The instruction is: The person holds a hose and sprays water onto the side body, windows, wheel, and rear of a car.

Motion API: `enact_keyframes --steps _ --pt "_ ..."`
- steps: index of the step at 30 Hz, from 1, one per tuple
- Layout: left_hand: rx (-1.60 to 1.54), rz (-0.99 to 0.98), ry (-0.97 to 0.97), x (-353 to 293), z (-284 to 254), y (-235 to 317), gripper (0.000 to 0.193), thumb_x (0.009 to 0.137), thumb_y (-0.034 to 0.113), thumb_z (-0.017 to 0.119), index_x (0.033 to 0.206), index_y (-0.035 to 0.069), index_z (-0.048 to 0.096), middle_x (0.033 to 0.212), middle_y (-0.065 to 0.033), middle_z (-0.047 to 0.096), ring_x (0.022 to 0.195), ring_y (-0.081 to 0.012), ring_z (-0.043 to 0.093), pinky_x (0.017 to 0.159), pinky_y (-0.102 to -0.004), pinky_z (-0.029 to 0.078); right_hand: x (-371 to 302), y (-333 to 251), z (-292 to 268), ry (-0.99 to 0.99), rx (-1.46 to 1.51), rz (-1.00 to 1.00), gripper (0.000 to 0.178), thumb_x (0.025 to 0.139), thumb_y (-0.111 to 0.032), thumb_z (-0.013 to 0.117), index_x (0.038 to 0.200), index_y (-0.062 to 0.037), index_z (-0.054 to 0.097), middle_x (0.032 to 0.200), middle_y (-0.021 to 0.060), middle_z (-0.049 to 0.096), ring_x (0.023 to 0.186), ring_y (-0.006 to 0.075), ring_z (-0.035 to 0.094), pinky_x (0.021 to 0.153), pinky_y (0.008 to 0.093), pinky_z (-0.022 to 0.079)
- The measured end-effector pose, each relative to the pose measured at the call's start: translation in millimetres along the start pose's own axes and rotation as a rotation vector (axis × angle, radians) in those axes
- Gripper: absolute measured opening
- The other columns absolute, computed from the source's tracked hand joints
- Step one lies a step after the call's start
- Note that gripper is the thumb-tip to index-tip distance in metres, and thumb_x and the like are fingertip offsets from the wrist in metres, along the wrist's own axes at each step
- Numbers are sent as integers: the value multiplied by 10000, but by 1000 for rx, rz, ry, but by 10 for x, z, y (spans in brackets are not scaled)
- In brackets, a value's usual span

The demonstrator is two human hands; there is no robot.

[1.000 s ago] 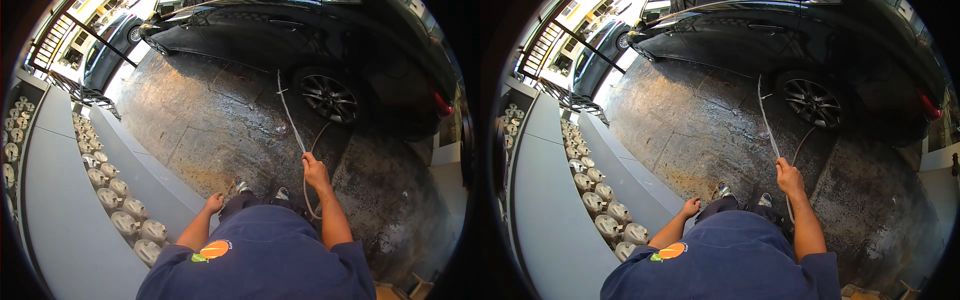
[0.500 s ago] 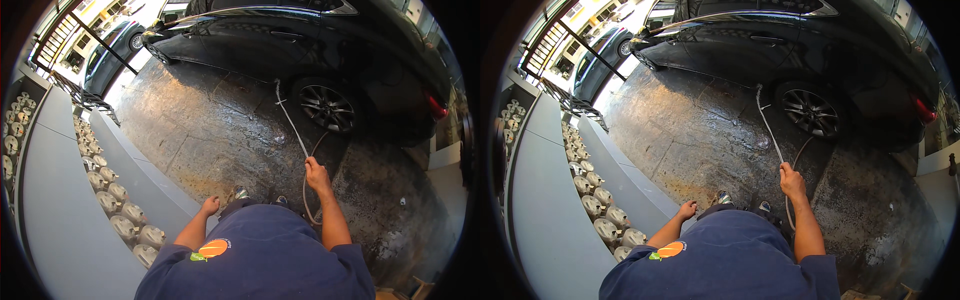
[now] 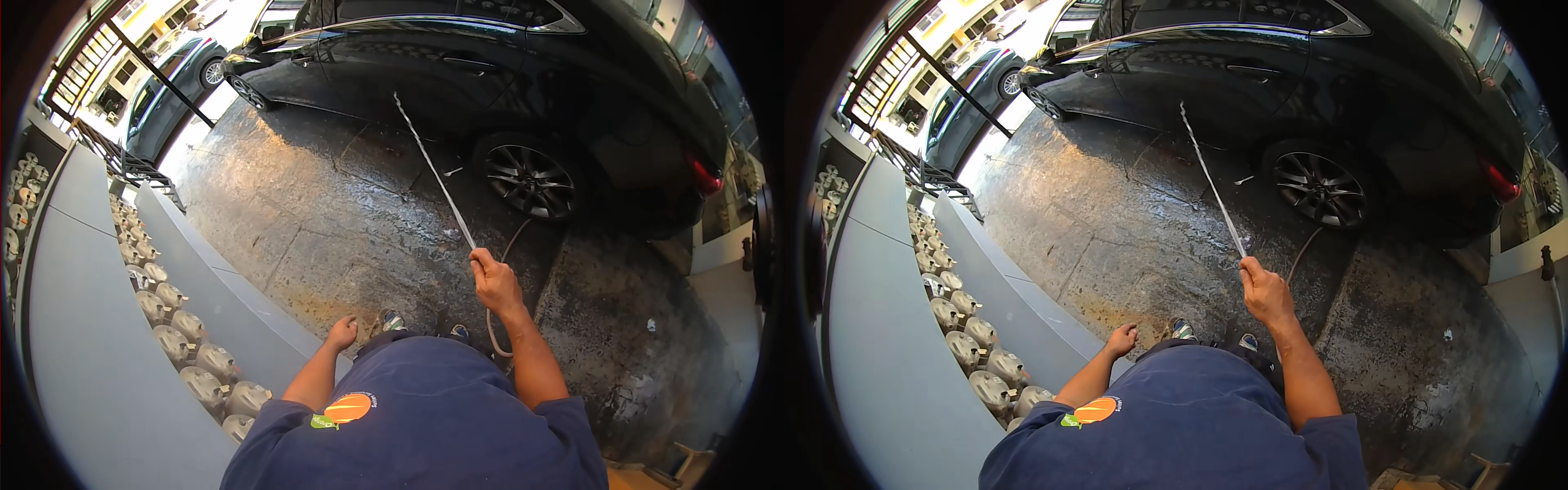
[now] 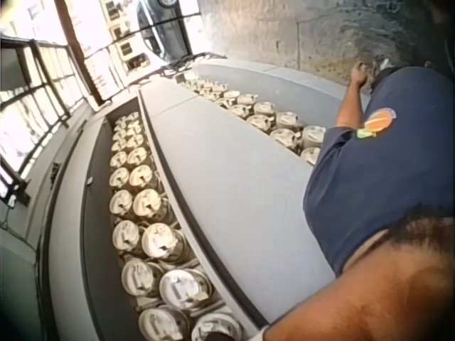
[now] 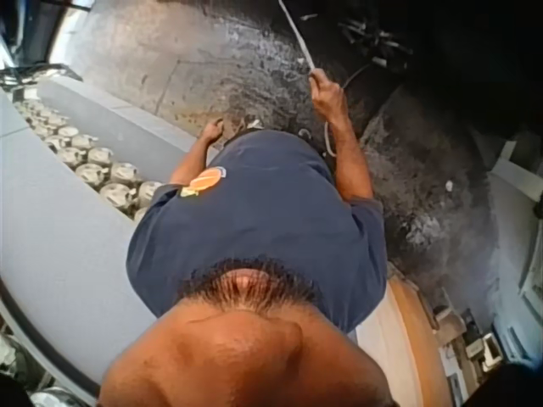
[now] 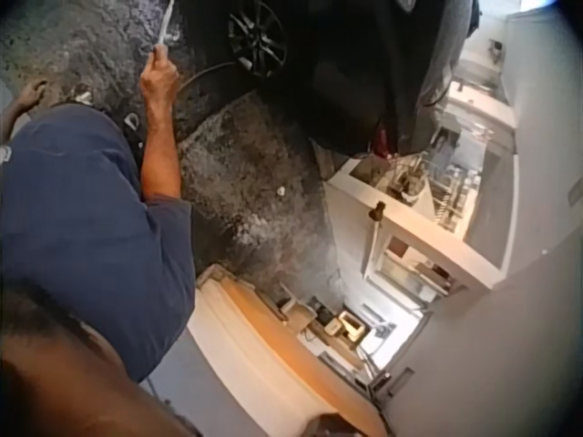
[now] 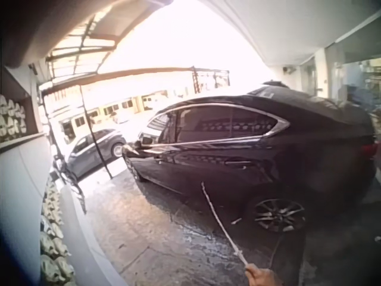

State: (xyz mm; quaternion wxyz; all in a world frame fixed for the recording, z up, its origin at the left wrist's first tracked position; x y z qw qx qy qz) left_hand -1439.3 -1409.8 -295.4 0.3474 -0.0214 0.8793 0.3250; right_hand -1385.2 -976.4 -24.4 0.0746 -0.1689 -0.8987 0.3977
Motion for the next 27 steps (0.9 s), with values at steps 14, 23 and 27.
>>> enact_keyframes --steps 14,23,27 --pt "-9 -56 5 -110 152 -635 437 972 271 550 1333 34 616 1287 -238 654 1208 -380 625 1046 -427 481 78 -146 -844 275 93 -30 121 1018 -153 579 1123 -101 607 677 125 631 595 241 663 567 357 473" --pt "68 -15 -22 -112 232 -62 447 987 285 512 1341 30 609 1296 -244 646 1229 -381 610 1057 -431 470 -27 -137 -840 269 63 -34 135 1021 -192 574 1131 -121 607 768 157 685 723 356 704 627 422 514" --pt "-5 20 0 -41 276 -104 450 986 287 522 1340 23 607 1284 -250 650 1221 -381 616 1051 -431 473 96 -460 -718 165 78 -93 141 1017 -212 566 1132 -138 597 843 167 710 823 417 694 684 480 528"
Point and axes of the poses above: each hand's wrist, its own x-axis towards the middle knuckle, its own z-axis out of the palm, y = z × x, the point moved 4 cm from there along x, towards the middle knuckle
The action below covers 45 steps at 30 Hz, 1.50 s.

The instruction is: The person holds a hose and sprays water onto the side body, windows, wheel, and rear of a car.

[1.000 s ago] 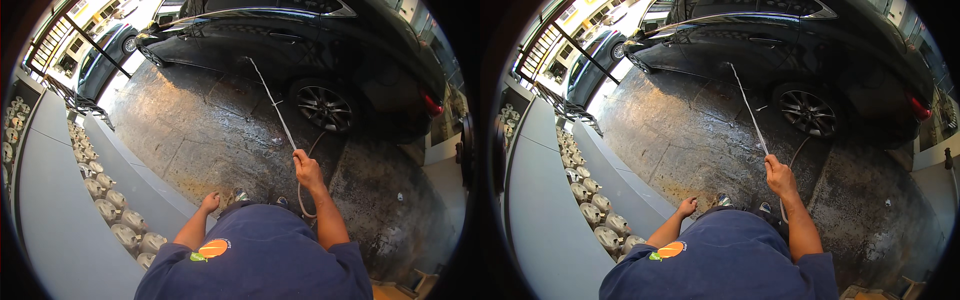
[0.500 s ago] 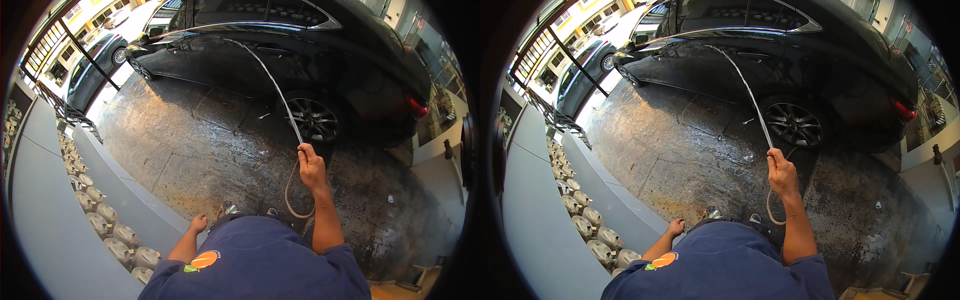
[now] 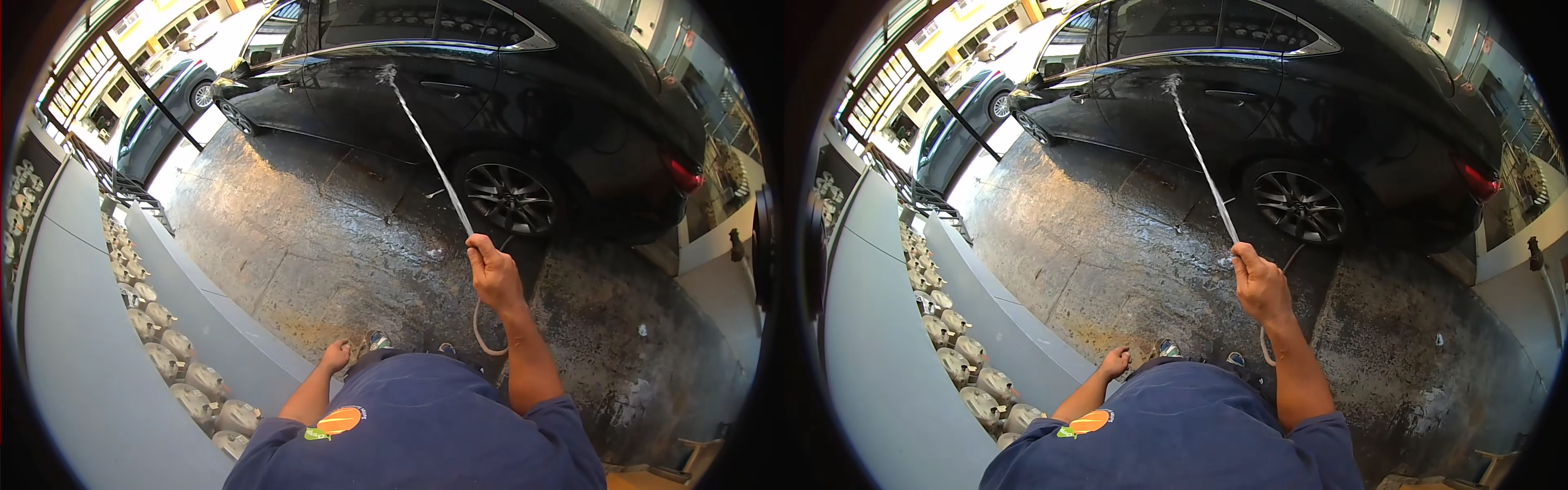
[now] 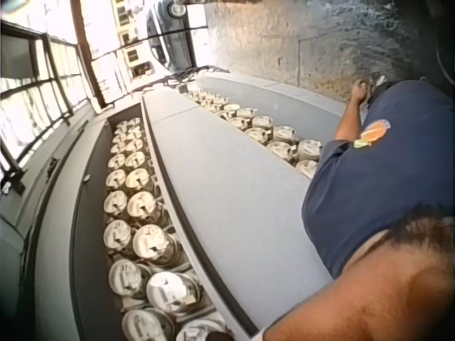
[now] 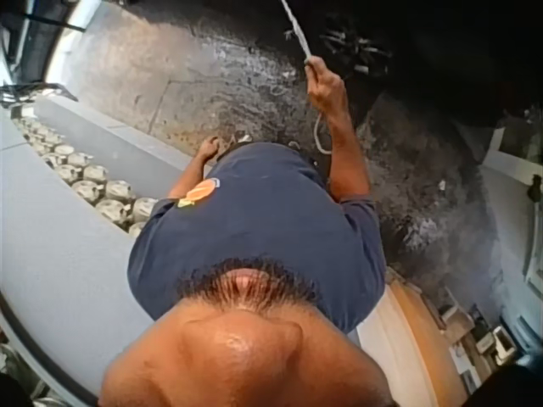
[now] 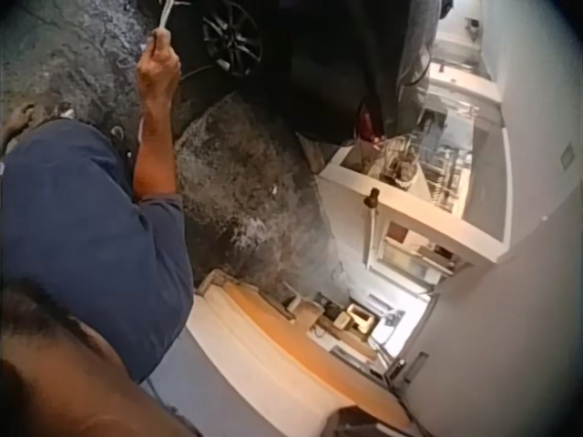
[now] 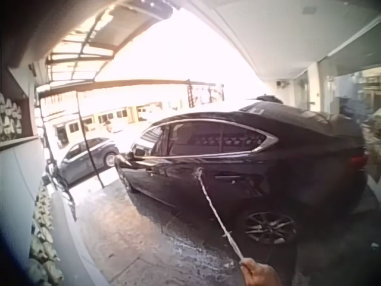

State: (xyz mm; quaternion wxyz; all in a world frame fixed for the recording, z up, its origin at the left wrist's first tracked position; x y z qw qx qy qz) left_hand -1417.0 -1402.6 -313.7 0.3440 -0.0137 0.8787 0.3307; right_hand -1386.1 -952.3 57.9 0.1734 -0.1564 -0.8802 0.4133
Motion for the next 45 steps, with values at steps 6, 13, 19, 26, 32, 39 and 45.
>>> enact_keyframes --steps 6,13,19,26,32,39,45 --pt "4 11 30 -68 -92 -145 444 1009 257 520 1379 18 570 1103 -191 687 958 -277 646 863 -385 516 105 -244 157 10 31 -193 131 1008 -167 590 1128 -117 598 677 151 628 625 340 666 584 421 488" --pt "2 -96 23 -119 -126 -491 424 979 269 546 1334 48 619 1254 -257 662 1194 -380 633 1037 -430 484 95 -135 131 -60 -1 -73 149 1022 -231 554 1141 -148 590 826 187 707 825 429 692 678 499 536" --pt "15 -81 -14 -60 -72 -506 427 980 277 536 1332 52 622 1271 -258 653 1216 -388 618 1051 -433 475 29 387 -379 171 -39 87 133 1020 -188 570 1130 -135 622 756 171 680 719 375 703 621 435 506" --pt "27 -62 -50 64 -72 -198 448 983 288 531 1350 43 606 1256 -253 664 1191 -377 635 1031 -432 486 -126 558 -765 359 -105 120 117 1029 -163 571 1125 -111 613 680 135 636 588 248 665 547 361 473" --pt "46 -28 -41 146 -109 29 451 987 285 528 1362 43 598 1236 -254 673 1167 -375 649 1017 -430 494 -299 518 -237 138 -53 129 131 1010 -198 582 1121 -133 605 817 181 699 813 416 701 666 470 527" --pt "-14 -97 -72 0 -15 122 448 984 278 532 1362 48 597 1220 -246 683 1157 -380 652 1018 -435 494 -379 774 -438 136 -57 211 139 1013 -198 571 1132 -133 601 850 190 709 847 423 702 690 480 534" --pt "6 -97 -19 -93 123 -158 432 978 281 537 1338 58 619 1216 -242 686 1156 -371 655 1022 -435 493 -370 756 -479 131 -23 129 137 1009 -182 581 1130 -124 607 847 185 711 837 407 712 678 464 537"
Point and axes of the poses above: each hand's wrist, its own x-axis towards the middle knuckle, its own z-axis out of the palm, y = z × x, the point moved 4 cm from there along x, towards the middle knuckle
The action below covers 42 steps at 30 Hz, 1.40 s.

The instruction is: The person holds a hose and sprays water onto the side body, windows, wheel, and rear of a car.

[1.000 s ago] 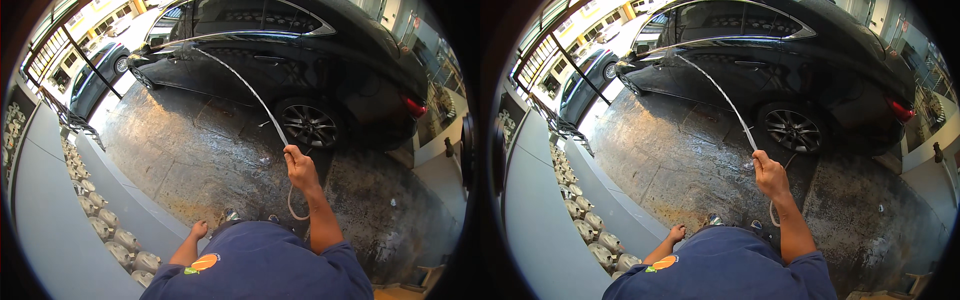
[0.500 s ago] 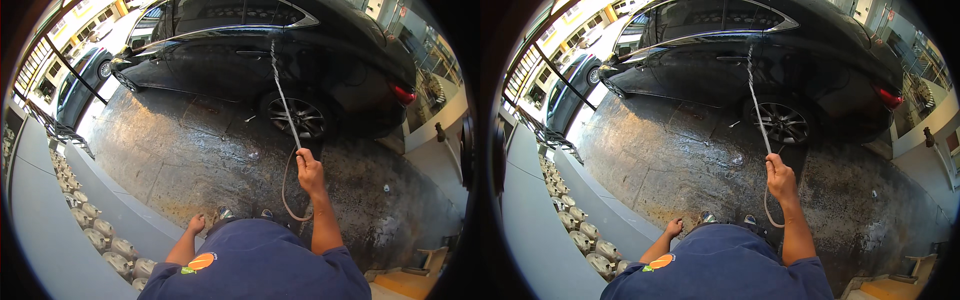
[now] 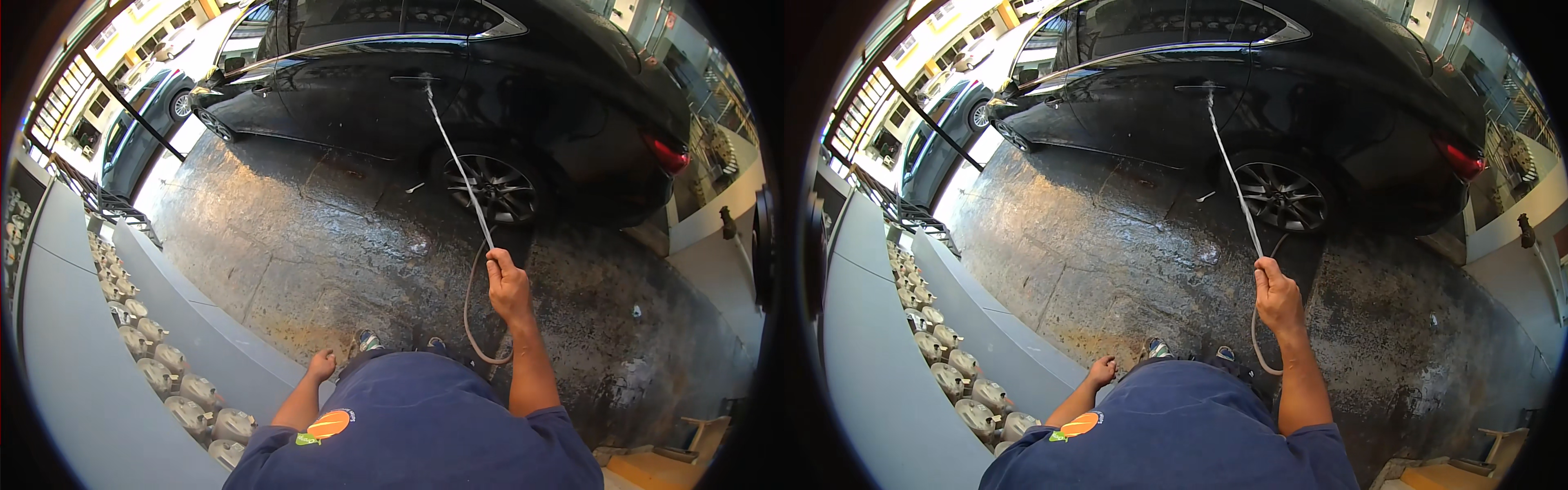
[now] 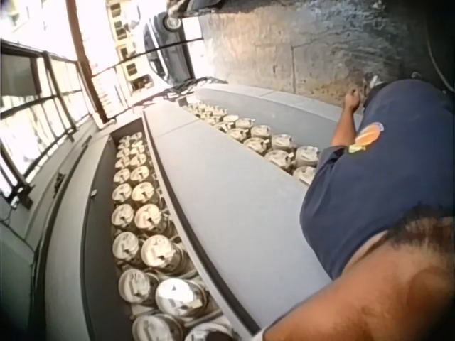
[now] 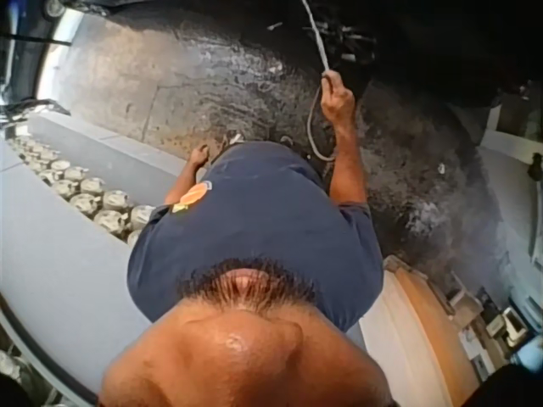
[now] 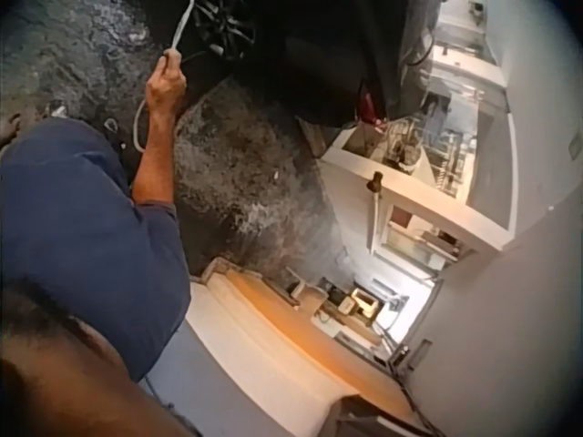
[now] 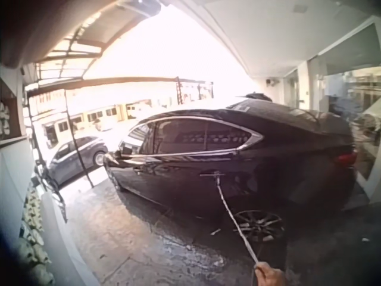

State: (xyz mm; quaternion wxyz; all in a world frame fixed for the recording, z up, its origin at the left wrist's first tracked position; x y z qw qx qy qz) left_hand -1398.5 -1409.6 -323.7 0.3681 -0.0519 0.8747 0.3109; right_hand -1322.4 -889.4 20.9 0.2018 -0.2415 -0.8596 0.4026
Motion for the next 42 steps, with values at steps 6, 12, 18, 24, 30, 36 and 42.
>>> enact_keyframes --steps 6,12,18,24,30,36,42 --pt "61 21 37 -163 121 89 431 983 276 527 1343 57 616 1236 -239 679 1185 -377 640 1033 -433 485 -48 72 -33 -35 31 -23 133 1007 -183 586 1126 -130 610 846 183 711 833 412 707 678 465 536" --pt "44 43 19 -407 303 338 449 994 283 520 1361 37 596 1282 -245 655 1200 -379 632 1040 -432 481 -254 64 110 -178 48 -71 153 1011 -208 573 1150 -150 599 861 169 712 831 413 700 674 487 536" --pt "98 37 19 -735 302 716 446 1000 263 523 1372 26 581 1277 -246 659 1177 -352 654 1014 -415 501 -364 -16 280 -283 26 -161 142 1009 -238 568 1135 -178 595 871 148 718 839 427 689 698 518 554" --pt "67 41 -5 -558 264 465 438 1001 256 523 1362 19 589 1244 -255 674 1161 -353 663 1010 -413 504 -406 211 -11 -128 29 -35 122 1015 -222 563 1114 -158 596 833 173 701 799 428 690 653 509 527" --pt "67 41 -65 -251 216 212 447 996 272 523 1359 20 594 1238 -251 677 1171 -367 654 1020 -421 497 -591 441 -405 33 -35 136 115 1025 -189 549 1118 -134 588 785 190 688 755 419 693 622 484 518" --pt "70 111 -66 -6 134 313 438 988 282 528 1339 34 609 1196 -266 684 1133 -399 659 989 -441 507 -853 255 -28 -113 -176 61 153 1023 -271 536 1141 -184 582 883 195 723 861 450 689 711 541 535" --pt "70 95 -87 -13 171 222 417 979 282 541 1328 71 628 1186 -260 689 1133 -391 659 991 -433 506 -1039 455 221 -152 -199 87 153 1022 -255 535 1144 -177 583 890 200 722 880 459 683 724 543 537"
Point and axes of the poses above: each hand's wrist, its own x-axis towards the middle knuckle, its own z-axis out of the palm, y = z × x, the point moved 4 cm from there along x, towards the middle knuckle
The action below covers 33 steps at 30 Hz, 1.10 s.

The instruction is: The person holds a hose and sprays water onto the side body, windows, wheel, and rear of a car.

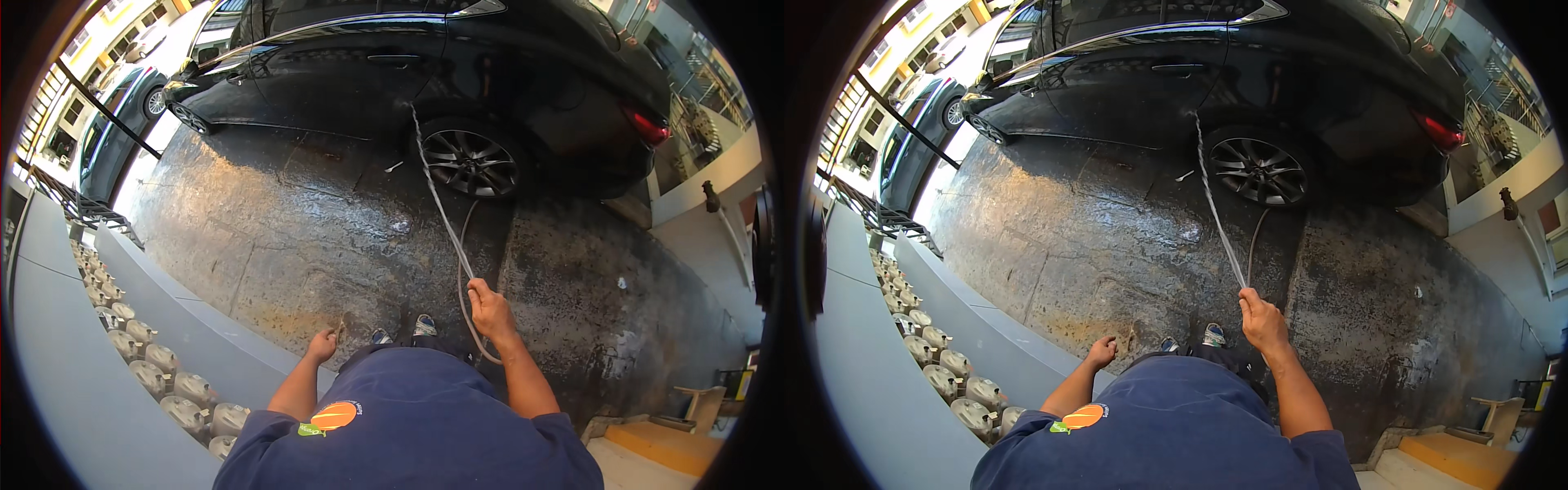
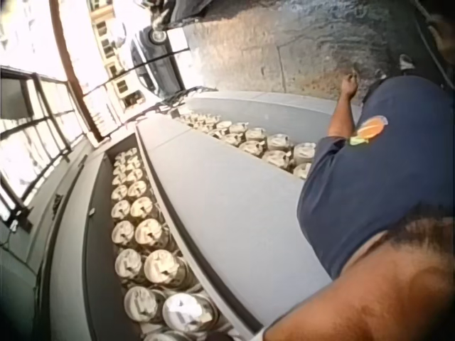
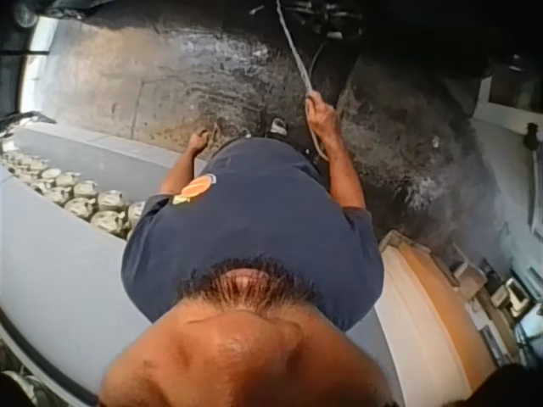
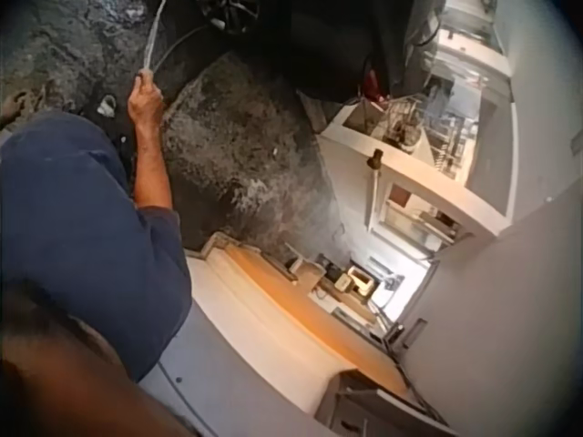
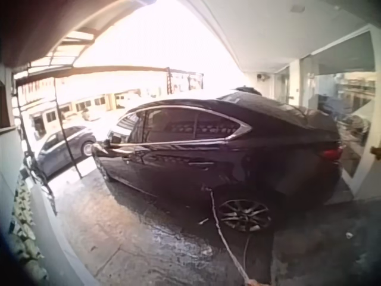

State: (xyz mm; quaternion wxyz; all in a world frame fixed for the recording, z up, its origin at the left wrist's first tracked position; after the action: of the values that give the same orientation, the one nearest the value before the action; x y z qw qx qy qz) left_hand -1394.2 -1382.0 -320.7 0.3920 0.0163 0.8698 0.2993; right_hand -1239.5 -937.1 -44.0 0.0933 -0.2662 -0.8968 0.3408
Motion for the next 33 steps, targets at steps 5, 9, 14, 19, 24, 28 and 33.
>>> enact_keyframes --steps 5,9,14,19,24,28,33 --pt "77 41 10 -144 -81 43 412 977 279 547 1328 81 633 1181 -252 694 1127 -385 663 993 -431 507 27 -65 -49 32 31 45 160 1018 -249 540 1148 -165 581 904 197 722 889 459 679 728 549 534" --pt "17 -4 40 -68 -124 -188 417 980 274 549 1317 43 632 1161 -254 700 1109 -380 674 982 -431 513 72 56 109 -39 -14 56 161 1019 -261 537 1152 -180 578 902 201 721 892 462 677 733 561 531" --pt "27 81 38 -69 -89 -274 444 1037 232 524 1403 -19 528 888 -113 693 723 -183 650 690 -344 547 158 222 191 -43 -2 59 158 1020 -265 531 1152 -189 576 905 214 718 903 479 669 742 577 526" --pt "-26 10 84 -142 -35 -207 411 984 243 545 1311 9 625 1189 -261 690 1129 -386 668 990 -435 509 379 916 105 111 -11 164 176 1028 -273 516 1164 -175 572 916 230 711 902 499 661 748 582 522" --pt "-22 -20 76 -170 21 -126 414 987 243 539 1318 7 618 1183 -252 696 1125 -380 672 985 -436 512 382 1110 143 69 15 176 185 1023 -284 531 1170 -184 582 923 223 714 920 478 673 751 570 518" --pt "-53 -65 51 -210 40 22 425 999 231 529 1342 -11 590 1091 -240 724 1028 -337 713 924 -414 539 493 1091 204 42 -13 197 192 1020 -304 523 1170 -200 582 938 225 716 926 484 670 771 579 528" --pt "-69 -39 58 -312 48 392 438 1021 231 524 1382 -14 557 1027 -199 739 926 -259 722 833 -367 555 606 1117 198 -45 -24 197 183 1014 -285 544 1161 -184 583 895 213 707 914 475 669 760 567 521"
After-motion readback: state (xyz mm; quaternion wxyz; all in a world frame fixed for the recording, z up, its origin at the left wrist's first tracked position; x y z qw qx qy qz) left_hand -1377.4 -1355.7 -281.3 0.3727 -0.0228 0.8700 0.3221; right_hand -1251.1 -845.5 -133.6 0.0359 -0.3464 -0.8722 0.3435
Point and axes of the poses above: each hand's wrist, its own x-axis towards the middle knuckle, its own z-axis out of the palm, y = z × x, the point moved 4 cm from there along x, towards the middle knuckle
